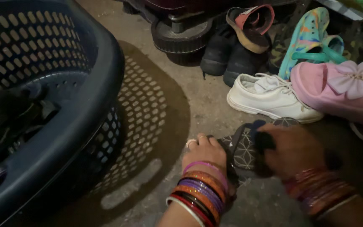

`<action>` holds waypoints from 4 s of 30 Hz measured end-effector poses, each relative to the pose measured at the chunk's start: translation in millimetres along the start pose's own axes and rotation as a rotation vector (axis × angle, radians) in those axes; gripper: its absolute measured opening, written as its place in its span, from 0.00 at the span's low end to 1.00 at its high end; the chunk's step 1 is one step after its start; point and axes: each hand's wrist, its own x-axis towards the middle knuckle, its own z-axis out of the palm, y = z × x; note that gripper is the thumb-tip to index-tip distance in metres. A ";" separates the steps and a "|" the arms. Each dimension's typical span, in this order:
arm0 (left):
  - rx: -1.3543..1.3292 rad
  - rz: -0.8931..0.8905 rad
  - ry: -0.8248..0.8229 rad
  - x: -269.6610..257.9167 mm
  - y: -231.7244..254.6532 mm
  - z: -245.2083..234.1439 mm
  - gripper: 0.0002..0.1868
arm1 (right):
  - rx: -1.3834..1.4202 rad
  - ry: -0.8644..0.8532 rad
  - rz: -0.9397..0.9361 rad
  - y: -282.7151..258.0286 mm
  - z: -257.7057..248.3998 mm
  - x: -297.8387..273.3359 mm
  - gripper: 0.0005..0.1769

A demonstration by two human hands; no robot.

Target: The person wipes several pairs of shoes on the floor with a dark cloth. They clean a pair of patterned flip-flops, pink slides, and white sneakers, handling each item individually and wiping the surfaces before placing them back down.

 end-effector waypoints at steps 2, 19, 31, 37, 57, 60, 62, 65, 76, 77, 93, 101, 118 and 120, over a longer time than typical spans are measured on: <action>-0.025 0.011 0.010 2.0 0.8 5.5 0.63 | -0.075 0.046 -0.084 -9.9 11.2 -7.2 0.25; -0.057 -0.035 0.201 -22.1 4.7 18.4 0.57 | -0.004 0.070 -0.522 118.0 10.7 44.4 0.25; -0.159 -0.017 0.225 -21.3 -1.2 55.0 0.50 | -0.345 -0.112 -0.131 -5.4 1.5 -38.0 0.33; -0.274 -0.071 0.159 -47.6 -2.9 62.5 0.60 | -0.247 -0.094 -0.289 66.6 24.8 -4.9 0.32; -0.223 0.160 0.046 11.9 8.6 41.2 0.75 | -0.556 0.594 -0.477 276.7 172.8 -4.8 0.43; -0.948 0.536 0.129 7.5 1.5 60.5 0.65 | -0.483 0.377 -0.449 306.0 143.4 6.5 0.47; -1.083 0.612 -0.030 28.6 6.4 65.7 0.43 | -0.015 0.525 -0.379 294.0 114.0 13.2 0.38; -1.476 0.570 -0.394 61.1 12.6 85.4 0.32 | 0.501 0.392 0.157 225.2 55.4 18.7 0.22; -2.052 0.509 -0.721 93.2 1.8 140.9 0.29 | -0.061 0.346 -0.889 45.8 -1.0 -27.2 0.24; -1.900 0.502 -0.674 86.1 3.2 127.8 0.29 | -0.147 0.301 -0.730 46.6 -4.2 -7.7 0.24; -0.569 0.643 0.423 -27.6 -4.4 27.5 0.25 | 0.399 0.474 -0.058 164.0 -52.5 24.8 0.17; -0.379 0.689 0.576 -23.4 7.8 43.6 0.35 | 0.216 0.536 -0.230 132.5 -37.5 -42.9 0.18; -0.388 0.034 0.401 8.1 -13.0 50.8 0.55 | 0.223 0.430 -0.111 134.3 -10.2 -39.5 0.20; -0.457 0.055 0.453 16.6 -17.1 61.2 0.54 | 0.088 0.350 -0.155 132.8 -20.2 -28.8 0.20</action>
